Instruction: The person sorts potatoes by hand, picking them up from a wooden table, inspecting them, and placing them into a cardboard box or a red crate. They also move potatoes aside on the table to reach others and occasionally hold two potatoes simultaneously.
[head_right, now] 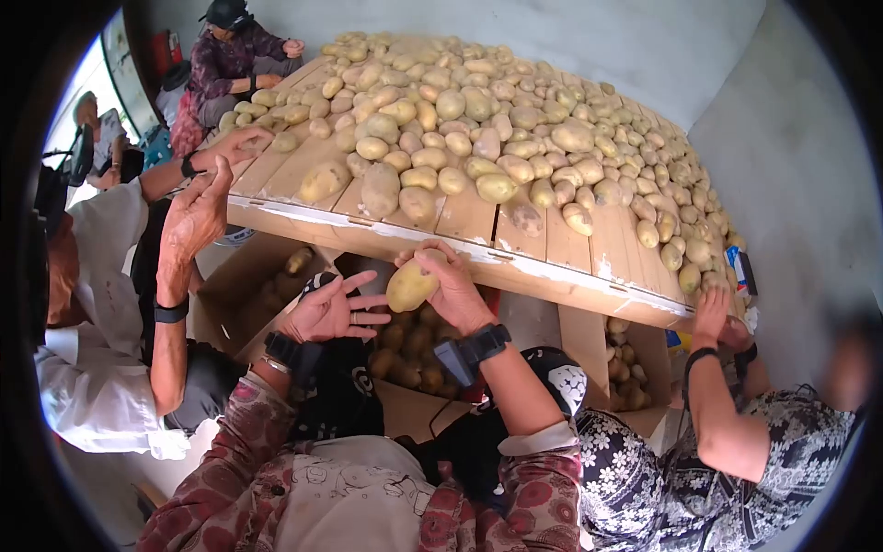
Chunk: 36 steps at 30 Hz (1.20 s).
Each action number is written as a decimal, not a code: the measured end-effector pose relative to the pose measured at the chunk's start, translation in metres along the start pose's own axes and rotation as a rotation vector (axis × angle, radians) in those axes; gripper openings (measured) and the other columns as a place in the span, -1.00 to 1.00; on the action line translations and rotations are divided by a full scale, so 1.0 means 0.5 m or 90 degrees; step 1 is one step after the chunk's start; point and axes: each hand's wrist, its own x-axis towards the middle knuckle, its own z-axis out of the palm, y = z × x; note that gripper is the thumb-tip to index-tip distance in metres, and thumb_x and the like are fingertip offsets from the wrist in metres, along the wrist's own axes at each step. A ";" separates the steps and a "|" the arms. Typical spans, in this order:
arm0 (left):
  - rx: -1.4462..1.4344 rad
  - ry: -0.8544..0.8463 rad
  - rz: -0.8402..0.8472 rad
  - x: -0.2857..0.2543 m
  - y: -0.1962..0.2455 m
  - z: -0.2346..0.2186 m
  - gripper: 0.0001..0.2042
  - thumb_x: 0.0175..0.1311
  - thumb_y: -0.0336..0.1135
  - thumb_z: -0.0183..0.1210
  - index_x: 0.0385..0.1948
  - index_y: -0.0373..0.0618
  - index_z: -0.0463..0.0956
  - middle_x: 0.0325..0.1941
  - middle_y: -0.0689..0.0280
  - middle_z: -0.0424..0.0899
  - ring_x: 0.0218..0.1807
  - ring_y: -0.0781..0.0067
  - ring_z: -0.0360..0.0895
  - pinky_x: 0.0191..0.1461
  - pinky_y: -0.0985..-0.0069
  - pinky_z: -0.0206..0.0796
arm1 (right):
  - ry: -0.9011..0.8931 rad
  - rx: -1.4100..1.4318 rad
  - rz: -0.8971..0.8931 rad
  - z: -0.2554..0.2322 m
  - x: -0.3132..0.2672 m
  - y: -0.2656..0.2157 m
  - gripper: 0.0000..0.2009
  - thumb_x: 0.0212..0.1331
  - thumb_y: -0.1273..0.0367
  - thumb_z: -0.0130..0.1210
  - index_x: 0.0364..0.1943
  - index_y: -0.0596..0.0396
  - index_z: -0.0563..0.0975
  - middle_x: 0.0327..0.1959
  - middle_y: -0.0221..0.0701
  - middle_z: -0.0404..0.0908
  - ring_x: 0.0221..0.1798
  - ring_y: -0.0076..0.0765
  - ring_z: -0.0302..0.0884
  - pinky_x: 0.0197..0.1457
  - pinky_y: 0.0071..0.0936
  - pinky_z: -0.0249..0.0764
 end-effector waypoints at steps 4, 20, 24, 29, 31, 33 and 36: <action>-0.009 -0.085 -0.139 0.036 -0.026 0.014 -0.34 0.33 0.28 -0.39 0.24 -0.06 0.17 0.18 -0.01 0.39 0.09 0.19 0.47 0.14 0.33 0.31 | 0.087 -0.047 -0.083 0.008 0.011 0.071 -0.86 0.23 0.34 -0.04 -0.25 0.11 0.42 -0.22 -0.28 0.55 -0.19 -0.42 0.53 -0.09 -0.44 0.51; -0.030 -0.008 0.132 0.041 -0.042 0.021 -0.46 0.27 -0.22 0.06 0.28 0.10 0.07 0.32 0.18 0.19 0.35 0.18 0.15 0.39 0.13 -0.04 | -0.085 -0.618 -0.119 -0.041 -0.030 0.007 -0.59 0.09 0.44 0.16 0.07 0.15 0.43 -0.07 -0.41 0.54 -0.07 -0.59 0.44 -0.01 -0.60 0.40; -0.051 0.025 0.168 0.049 -0.042 0.026 -0.35 0.25 0.00 0.03 0.35 0.10 0.00 0.38 0.13 0.10 0.37 0.11 0.10 0.38 0.10 -0.01 | -0.130 -0.531 -0.081 -0.049 -0.028 0.008 -0.59 0.08 0.44 0.19 0.06 0.15 0.45 -0.03 -0.40 0.53 0.00 -0.57 0.42 0.11 -0.55 0.36; -0.112 -0.011 0.123 0.052 -0.043 0.035 -0.41 0.33 0.08 -0.12 0.35 0.19 -0.03 0.43 0.11 0.00 0.40 0.00 0.03 0.37 0.06 -0.05 | 0.037 -0.416 -0.102 -0.072 -0.014 -0.030 -0.55 0.06 0.41 0.20 0.08 0.19 0.42 -0.17 -0.49 0.53 -0.20 -0.62 0.46 -0.13 -0.63 0.43; -0.057 0.010 0.097 0.053 -0.040 0.045 -0.40 0.34 0.15 -0.20 0.36 0.18 -0.04 0.42 0.04 0.02 0.38 -0.08 0.06 0.36 0.00 -0.04 | 0.194 -0.381 -0.198 -0.092 0.007 -0.054 -0.59 0.06 0.43 0.19 0.04 0.18 0.43 -0.16 -0.42 0.55 -0.17 -0.58 0.47 -0.10 -0.59 0.44; -0.058 -0.006 0.093 0.052 -0.039 0.038 -0.41 0.35 0.15 -0.23 0.36 0.18 -0.04 0.42 0.03 0.02 0.38 -0.07 0.06 0.36 0.00 -0.03 | 0.261 -0.427 -0.289 -0.144 0.039 -0.064 -0.60 0.06 0.43 0.19 0.03 0.18 0.43 -0.15 -0.39 0.56 -0.16 -0.56 0.47 -0.08 -0.57 0.44; -0.040 -0.009 0.082 0.046 -0.037 0.036 -0.42 0.36 0.16 -0.25 0.36 0.20 -0.04 0.42 0.02 0.02 0.38 -0.07 0.07 0.35 0.00 -0.02 | 0.338 -0.576 -0.342 -0.177 0.072 -0.071 -0.60 0.04 0.43 0.20 0.00 0.17 0.43 -0.14 -0.32 0.56 -0.13 -0.50 0.48 -0.03 -0.54 0.43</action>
